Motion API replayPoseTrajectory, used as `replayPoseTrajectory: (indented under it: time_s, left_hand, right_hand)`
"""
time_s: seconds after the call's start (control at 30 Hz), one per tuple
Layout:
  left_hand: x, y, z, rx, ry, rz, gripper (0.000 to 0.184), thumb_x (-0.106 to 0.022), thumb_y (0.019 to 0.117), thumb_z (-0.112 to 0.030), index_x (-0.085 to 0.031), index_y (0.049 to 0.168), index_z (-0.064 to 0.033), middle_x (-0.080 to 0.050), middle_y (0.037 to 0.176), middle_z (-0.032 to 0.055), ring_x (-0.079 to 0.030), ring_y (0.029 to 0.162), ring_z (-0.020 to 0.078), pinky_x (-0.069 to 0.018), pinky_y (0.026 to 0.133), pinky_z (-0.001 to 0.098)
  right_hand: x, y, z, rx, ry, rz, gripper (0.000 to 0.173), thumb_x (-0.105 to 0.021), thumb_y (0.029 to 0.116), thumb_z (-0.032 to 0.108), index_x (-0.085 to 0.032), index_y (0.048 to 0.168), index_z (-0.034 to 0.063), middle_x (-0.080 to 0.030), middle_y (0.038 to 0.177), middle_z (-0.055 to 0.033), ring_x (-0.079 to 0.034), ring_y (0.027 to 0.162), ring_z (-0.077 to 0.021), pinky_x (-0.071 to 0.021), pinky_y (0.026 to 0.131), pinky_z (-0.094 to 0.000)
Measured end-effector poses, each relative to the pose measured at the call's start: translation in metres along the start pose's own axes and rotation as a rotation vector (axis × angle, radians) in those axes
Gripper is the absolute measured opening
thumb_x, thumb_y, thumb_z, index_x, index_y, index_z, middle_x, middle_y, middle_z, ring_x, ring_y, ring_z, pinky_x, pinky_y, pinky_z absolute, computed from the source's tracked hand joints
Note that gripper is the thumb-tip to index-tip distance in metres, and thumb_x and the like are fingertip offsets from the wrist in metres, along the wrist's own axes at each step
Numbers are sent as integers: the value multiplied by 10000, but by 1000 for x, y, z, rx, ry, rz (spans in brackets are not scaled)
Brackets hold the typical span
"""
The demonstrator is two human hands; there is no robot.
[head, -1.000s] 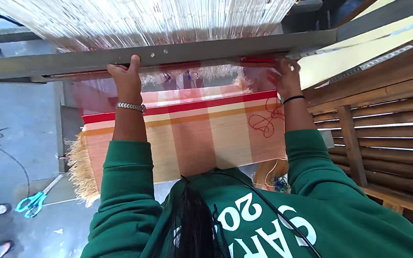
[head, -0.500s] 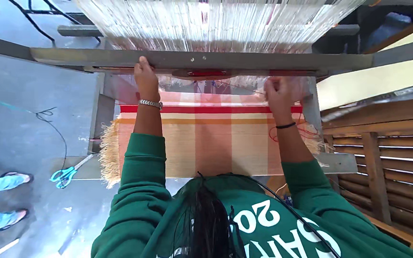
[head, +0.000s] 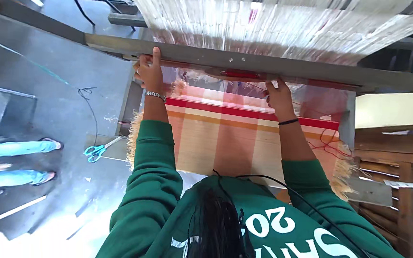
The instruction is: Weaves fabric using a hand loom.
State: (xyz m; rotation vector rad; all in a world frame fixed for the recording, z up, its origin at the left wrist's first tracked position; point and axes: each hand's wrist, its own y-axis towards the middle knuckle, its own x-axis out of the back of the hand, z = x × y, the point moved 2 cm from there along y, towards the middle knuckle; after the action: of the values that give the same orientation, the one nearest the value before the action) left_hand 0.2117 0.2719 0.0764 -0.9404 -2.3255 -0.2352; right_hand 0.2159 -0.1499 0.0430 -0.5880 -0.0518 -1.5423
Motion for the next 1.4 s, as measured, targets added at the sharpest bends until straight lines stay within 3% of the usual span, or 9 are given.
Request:
replayPoseTrajectory:
  time_s: [0.13,0.17,0.23,0.37,0.57,0.73,0.97,1.1,1.4]
  left_hand:
    - [4,13,10,58,-344,112,1023,-729,872,-601,-266,1542,18,-486,1456,216,-521,1315,265,-459,1094,411]
    - [4,17,12,83,-380,153,1026,-727,868,-608,-260,1552,-3,-485,1476,204,-534,1313,266,-481,1071,417]
    - [4,22,18,141,-355,237,992,-687,839,-694,-345,1549,-93,-516,1492,147,-544,1322,271,-484,1039,477]
    - [7,25,14,101,-321,309,870,-676,846,-696,-457,1509,-178,-510,1506,79,-463,1389,235,-399,1097,536]
    - [1,47,31,14,-361,428,822,-604,925,-658,-367,1539,-165,-620,1389,76,-656,1144,189,-540,919,374]
    - [-11,46,38,-87,-346,617,739,-385,999,-707,-381,1539,-204,-574,1422,50,-669,1113,210,-579,915,417]
    - [4,50,55,-144,-390,413,877,-437,979,-712,-183,1595,-141,-586,1374,88,-674,1100,211,-599,889,417]
    - [39,41,96,45,-445,181,511,-272,1088,-563,-411,1397,-181,-632,1146,-24,-626,811,70,-535,691,258]
    - [52,29,103,109,-591,226,367,-427,1096,-292,-447,1423,-129,-662,1234,76,-704,1035,232,-610,868,413]
  right_hand:
    - [-1,-5,2,-106,562,203,297,-471,1095,348,-484,1363,220,-595,770,29,-365,432,-7,-311,385,-153]
    - [-1,-2,1,-159,750,356,202,-447,1092,386,-566,1126,225,-543,692,85,-325,402,30,-290,363,-116]
    - [4,5,-9,-230,868,593,312,-418,1086,449,-597,1025,200,-512,667,119,-301,384,54,-289,350,-94]
    - [16,1,-16,-195,724,534,368,-388,1102,451,-469,1421,288,-649,942,55,-358,445,24,-310,390,-115]
    - [29,-43,-24,-108,500,348,447,-417,1106,393,-396,1538,283,-709,1058,-7,-549,560,-26,-437,473,-151]
    - [38,-67,-37,-75,422,182,482,-482,1082,258,-391,1552,198,-701,1086,-60,-629,678,-113,-518,544,-248]
    - [90,-73,-72,95,153,-50,441,-549,1061,214,-494,1485,105,-704,1011,-105,-650,722,-177,-566,615,-348]
    - [171,-95,-105,35,46,-375,415,-523,1064,235,-513,1436,53,-695,1080,-113,-668,811,-160,-587,723,-363]
    - [215,-108,-136,-6,12,-603,395,-599,1017,229,-568,1350,19,-668,1137,-113,-639,919,-145,-545,814,-340]
